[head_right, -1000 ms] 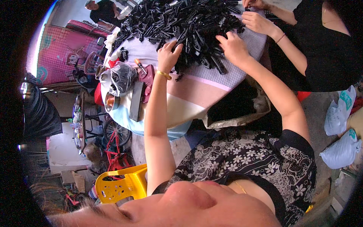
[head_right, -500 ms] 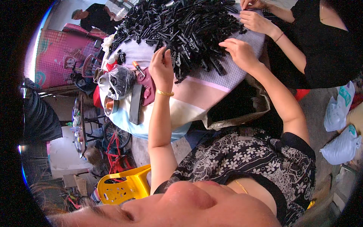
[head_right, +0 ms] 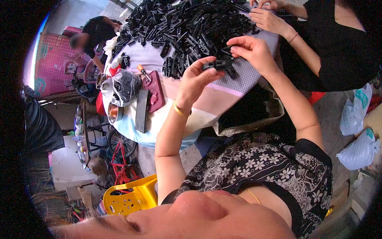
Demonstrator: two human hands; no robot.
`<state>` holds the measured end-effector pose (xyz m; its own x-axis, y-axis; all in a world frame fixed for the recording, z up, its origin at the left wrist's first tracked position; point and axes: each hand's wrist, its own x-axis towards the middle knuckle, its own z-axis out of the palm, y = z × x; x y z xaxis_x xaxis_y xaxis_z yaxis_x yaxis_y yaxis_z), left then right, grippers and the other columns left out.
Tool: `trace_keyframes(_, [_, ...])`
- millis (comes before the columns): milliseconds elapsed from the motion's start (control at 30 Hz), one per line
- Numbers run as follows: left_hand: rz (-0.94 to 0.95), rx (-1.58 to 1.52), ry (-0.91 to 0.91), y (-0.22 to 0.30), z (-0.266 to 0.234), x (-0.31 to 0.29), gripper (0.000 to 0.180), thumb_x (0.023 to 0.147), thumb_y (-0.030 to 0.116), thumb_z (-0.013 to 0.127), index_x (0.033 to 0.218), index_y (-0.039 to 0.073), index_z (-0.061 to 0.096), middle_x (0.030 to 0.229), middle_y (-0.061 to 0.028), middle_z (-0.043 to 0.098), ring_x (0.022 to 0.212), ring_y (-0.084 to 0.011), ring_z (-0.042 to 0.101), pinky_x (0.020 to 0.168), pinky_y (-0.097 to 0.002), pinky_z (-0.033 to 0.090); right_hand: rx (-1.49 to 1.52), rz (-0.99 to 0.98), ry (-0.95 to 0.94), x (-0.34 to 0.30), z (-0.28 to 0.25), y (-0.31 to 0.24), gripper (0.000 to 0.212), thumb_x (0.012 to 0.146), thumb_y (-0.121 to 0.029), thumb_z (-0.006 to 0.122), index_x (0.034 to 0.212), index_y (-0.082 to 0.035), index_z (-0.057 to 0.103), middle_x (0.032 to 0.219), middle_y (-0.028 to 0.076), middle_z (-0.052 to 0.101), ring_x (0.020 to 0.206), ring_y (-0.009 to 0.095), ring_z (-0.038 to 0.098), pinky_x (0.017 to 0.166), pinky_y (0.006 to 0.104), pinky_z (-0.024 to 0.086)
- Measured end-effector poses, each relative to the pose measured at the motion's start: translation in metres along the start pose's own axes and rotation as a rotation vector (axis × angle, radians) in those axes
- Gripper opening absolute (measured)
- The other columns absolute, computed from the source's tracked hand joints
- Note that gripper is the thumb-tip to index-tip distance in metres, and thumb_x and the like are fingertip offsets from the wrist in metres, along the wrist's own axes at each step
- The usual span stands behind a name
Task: The person repeatedly assembles plastic components by hand, inserting small black plastic pieces into larger plastic housings.
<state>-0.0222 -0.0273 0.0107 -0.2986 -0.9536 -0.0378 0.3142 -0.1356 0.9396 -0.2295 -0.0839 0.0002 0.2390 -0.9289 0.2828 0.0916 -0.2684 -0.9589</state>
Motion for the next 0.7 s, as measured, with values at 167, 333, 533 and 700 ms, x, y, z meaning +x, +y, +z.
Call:
trace_keyframes(167, [-0.011,0.063,-0.045,-0.008,0.010,-0.003,0.030,0.084,-0.002,0.058,0.113,-0.003,0.050,0.099,-0.0130,0.061,0.087,-0.0218,0.064,0.081,-0.0306,0.053,-0.271,-0.397,-0.100,-0.025,0.017,-0.024,0.016,0.077,0.004,0.064,0.092,0.000,0.063,0.087,0.008,0.064,0.080,0.015,0.061,0.070,0.0251,0.049])
trace_keyframes(333, [-0.038,0.075,-0.053,-0.007,0.007,-0.003,0.029,0.085,-0.001,0.057,0.113,-0.003,0.049,0.100,-0.0129,0.061,0.088,-0.0228,0.064,0.081,-0.0316,0.054,-0.509,-0.593,-0.040,-0.033,0.022,-0.028,0.011,0.072,0.001,0.066,0.083,-0.001,0.066,0.084,0.009,0.064,0.077,0.023,0.062,0.067,0.0298,0.050])
trace_keyframes(533, [-0.028,0.075,-0.060,-0.010,0.007,-0.003,0.031,0.085,0.001,0.057,0.115,-0.004,0.048,0.100,-0.0136,0.061,0.089,-0.0226,0.064,0.082,-0.0315,0.053,-0.545,-0.608,-0.041,-0.037,0.022,-0.024,0.009,0.072,0.000,0.066,0.081,-0.001,0.065,0.084,0.009,0.063,0.078,0.024,0.062,0.067,0.0310,0.050])
trace_keyframes(700, [-0.043,0.030,-0.017,-0.009,0.008,-0.002,0.033,0.085,0.003,0.059,0.115,-0.006,0.048,0.101,-0.0129,0.060,0.089,-0.0210,0.064,0.084,-0.0307,0.052,-0.730,-0.704,-0.077,-0.040,0.022,-0.025,0.010,0.073,-0.001,0.064,0.082,-0.001,0.064,0.086,0.010,0.063,0.077,0.026,0.061,0.067,0.0319,0.050])
